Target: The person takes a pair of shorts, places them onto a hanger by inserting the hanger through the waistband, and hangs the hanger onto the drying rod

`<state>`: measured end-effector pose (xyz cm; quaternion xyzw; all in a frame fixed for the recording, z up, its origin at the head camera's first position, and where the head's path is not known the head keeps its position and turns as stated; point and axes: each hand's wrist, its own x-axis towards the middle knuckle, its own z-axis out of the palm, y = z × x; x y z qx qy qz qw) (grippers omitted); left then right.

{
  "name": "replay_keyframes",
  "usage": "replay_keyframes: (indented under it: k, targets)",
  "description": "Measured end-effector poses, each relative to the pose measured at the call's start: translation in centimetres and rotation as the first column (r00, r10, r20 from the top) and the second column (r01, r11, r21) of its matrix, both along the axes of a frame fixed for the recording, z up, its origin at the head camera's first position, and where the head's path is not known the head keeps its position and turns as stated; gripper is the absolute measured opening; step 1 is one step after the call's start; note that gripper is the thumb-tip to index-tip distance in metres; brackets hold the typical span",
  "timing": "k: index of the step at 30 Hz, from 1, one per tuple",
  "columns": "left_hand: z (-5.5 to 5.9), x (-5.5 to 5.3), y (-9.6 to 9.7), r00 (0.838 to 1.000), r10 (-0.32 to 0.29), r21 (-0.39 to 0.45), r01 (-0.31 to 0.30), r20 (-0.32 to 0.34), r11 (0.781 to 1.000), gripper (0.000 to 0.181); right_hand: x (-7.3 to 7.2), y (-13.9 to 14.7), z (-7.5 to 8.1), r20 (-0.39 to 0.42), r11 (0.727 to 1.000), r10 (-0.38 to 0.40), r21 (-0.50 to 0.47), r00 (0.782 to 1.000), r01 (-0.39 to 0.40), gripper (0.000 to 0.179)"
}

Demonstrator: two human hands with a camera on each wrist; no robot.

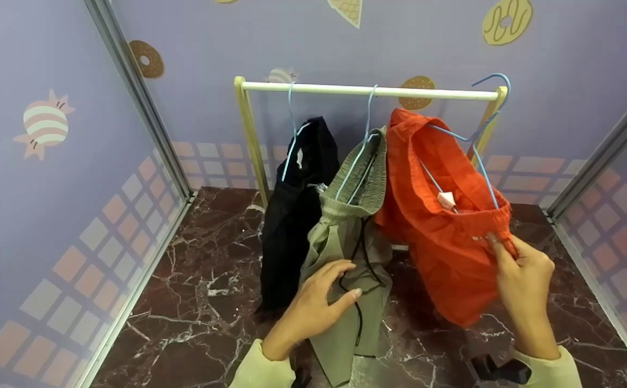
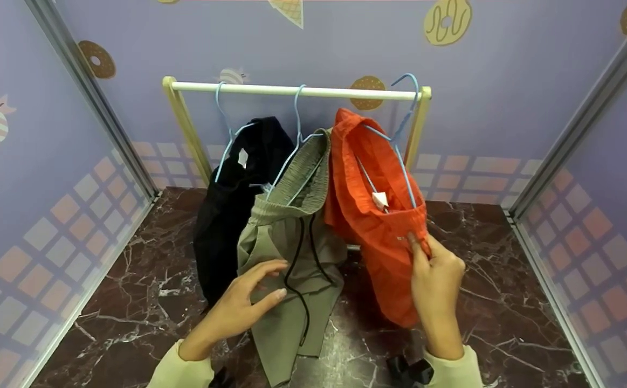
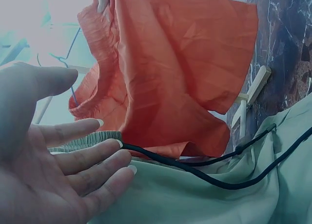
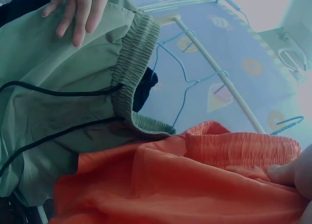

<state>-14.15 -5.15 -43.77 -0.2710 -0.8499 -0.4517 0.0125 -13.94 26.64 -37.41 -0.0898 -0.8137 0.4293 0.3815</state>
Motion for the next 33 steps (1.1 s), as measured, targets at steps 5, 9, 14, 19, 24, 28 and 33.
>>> replay_keyframes:
  k: [5,9,14,19,24,28,33]
  targets:
    - [-0.1,0.2,0.0,1.0,-0.002,-0.004,0.002,0.003,1.0,0.049,-1.1,-0.3,0.0,0.005,1.0,-0.008,0.022,1.0,0.008,0.015]
    - [-0.2,0.2,0.0,1.0,-0.001,-0.004,0.001,0.015,1.0,0.049,-2.0,-0.5,0.0,0.016,1.0,0.006,0.02,1.0,-0.006,0.016]
    - [-0.3,0.3,-0.1,1.0,-0.001,0.003,0.001,0.02,1.0,0.049,-3.0,-0.9,-0.1,0.046,0.999,0.0,0.035,0.999,-0.001,0.015]
    - [-0.2,0.4,-0.2,1.0,-0.003,0.01,0.003,0.005,1.0,0.048,-3.5,-1.0,-0.7,0.08,0.999,0.023,0.022,0.997,-0.025,0.017]
    - [-0.2,0.4,-0.3,1.0,-0.001,0.009,0.001,-0.014,1.0,0.049,-3.6,-1.0,-1.2,0.113,0.999,0.001,0.045,0.994,-0.006,0.016]
    - [-0.1,0.5,-0.4,1.0,0.001,0.014,-0.001,-0.018,1.0,0.048,-3.6,-1.0,-1.4,0.135,0.997,-0.011,0.075,0.991,0.001,0.014]
    - [0.0,0.6,-0.5,0.999,0.011,0.041,-0.009,-0.045,0.999,0.046,-3.6,-1.0,-1.5,0.133,0.992,-0.022,0.126,0.991,0.005,0.014]
